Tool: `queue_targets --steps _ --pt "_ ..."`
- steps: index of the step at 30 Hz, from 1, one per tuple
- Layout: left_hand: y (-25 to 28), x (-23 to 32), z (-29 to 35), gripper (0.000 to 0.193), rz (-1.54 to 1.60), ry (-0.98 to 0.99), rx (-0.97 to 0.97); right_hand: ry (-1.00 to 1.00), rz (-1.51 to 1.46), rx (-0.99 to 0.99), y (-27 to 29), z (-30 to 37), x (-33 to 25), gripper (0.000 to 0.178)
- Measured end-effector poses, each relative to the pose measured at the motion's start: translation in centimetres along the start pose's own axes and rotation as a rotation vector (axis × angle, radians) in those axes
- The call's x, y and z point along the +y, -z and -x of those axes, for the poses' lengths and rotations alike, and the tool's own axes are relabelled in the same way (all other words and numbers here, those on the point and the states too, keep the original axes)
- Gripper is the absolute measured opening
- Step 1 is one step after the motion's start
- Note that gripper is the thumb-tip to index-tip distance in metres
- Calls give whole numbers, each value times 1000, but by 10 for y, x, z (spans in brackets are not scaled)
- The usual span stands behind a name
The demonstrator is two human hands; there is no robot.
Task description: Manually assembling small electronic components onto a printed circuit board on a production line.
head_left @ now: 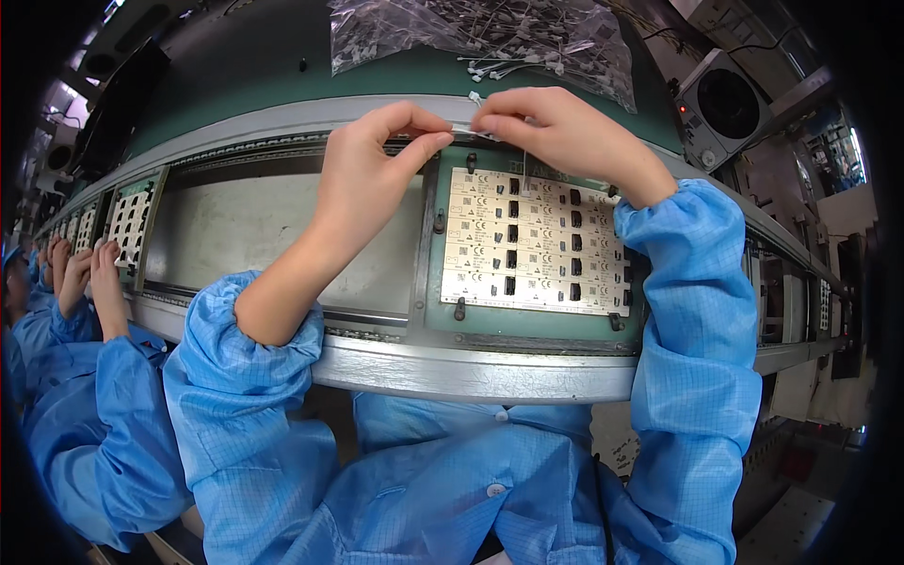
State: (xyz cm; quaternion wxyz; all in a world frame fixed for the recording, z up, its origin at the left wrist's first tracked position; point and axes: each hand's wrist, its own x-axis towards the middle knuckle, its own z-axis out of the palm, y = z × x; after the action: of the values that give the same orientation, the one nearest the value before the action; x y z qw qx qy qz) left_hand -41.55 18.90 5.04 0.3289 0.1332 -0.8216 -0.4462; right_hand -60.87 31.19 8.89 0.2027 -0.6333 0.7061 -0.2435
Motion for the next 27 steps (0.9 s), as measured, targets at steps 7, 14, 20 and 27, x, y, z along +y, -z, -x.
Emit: queue_targets --steps 7,14,20,27 --pt "4 9 3 9 -114 -213 -105 22 -341 174 11 -11 9 27" --pt "9 15 3 7 -324 -516 -231 38 -371 283 21 6 -2 31" --pt "17 10 -1 11 -642 -651 149 -69 -146 468 19 71 27 28" --pt "-9 -6 15 7 -660 -380 -99 -103 160 551 -14 121 33 22"
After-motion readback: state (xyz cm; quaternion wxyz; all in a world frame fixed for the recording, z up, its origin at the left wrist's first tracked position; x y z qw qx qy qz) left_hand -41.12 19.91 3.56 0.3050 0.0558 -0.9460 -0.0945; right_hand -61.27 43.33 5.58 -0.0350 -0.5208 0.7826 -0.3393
